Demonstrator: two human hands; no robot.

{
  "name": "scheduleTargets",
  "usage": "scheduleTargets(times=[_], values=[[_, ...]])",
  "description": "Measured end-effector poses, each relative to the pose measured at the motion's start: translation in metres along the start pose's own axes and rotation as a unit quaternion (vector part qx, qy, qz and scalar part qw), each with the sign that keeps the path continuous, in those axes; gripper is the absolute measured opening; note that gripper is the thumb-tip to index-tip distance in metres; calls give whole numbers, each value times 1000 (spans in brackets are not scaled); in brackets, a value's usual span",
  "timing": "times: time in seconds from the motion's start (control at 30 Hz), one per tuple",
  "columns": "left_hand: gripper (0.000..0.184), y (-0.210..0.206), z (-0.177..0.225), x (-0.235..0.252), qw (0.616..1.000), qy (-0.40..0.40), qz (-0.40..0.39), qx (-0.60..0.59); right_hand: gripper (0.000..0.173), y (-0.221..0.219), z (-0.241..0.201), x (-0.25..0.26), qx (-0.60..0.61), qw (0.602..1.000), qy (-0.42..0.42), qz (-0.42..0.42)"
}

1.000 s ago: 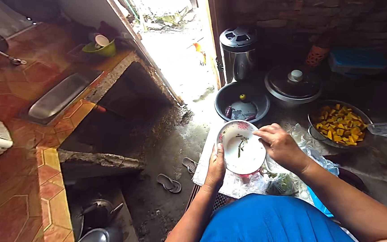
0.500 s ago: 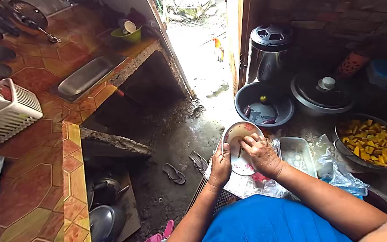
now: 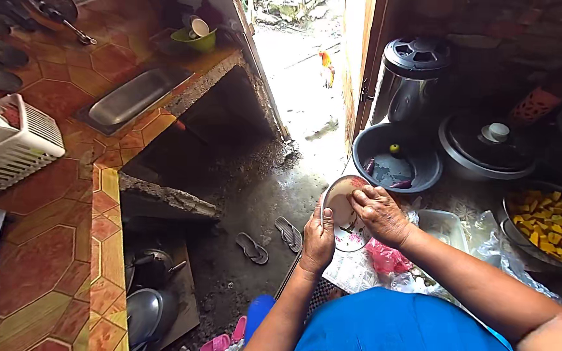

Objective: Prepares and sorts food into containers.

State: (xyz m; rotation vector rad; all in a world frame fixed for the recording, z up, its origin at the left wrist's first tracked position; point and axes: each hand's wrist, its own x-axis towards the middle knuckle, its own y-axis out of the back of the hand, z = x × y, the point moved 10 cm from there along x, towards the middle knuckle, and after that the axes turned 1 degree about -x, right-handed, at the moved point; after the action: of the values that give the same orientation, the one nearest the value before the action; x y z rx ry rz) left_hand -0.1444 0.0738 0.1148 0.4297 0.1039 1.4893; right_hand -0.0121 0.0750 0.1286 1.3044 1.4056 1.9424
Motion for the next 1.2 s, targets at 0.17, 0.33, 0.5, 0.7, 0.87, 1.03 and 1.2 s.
scheduleTargets(times=[0.17,0.33,0.5,0.7,0.87,1.03,1.2], values=[[54,21,-12,9,998,-8,59,15,27,-26,-27,2,113,993,9,-40],[52,35,-23,16,996,12,80,42,32,-15,-23,35,234,971,-1,-52],[52,44,-24,21,993,6,105,47,41,-19,-6,63,65,998,-12,13],[50,58,-30,27,986,-10,158,53,45,-54,-20,55,115,991,9,-65],[50,58,-31,38,984,-8,155,84,36,-48,-20,65,252,964,3,-90],[52,49,-31,44,986,-24,144,75,24,-49,-23,75,321,942,59,-76],[51,57,-26,46,983,-55,157,78,21,-54,-38,75,305,946,105,-22]])
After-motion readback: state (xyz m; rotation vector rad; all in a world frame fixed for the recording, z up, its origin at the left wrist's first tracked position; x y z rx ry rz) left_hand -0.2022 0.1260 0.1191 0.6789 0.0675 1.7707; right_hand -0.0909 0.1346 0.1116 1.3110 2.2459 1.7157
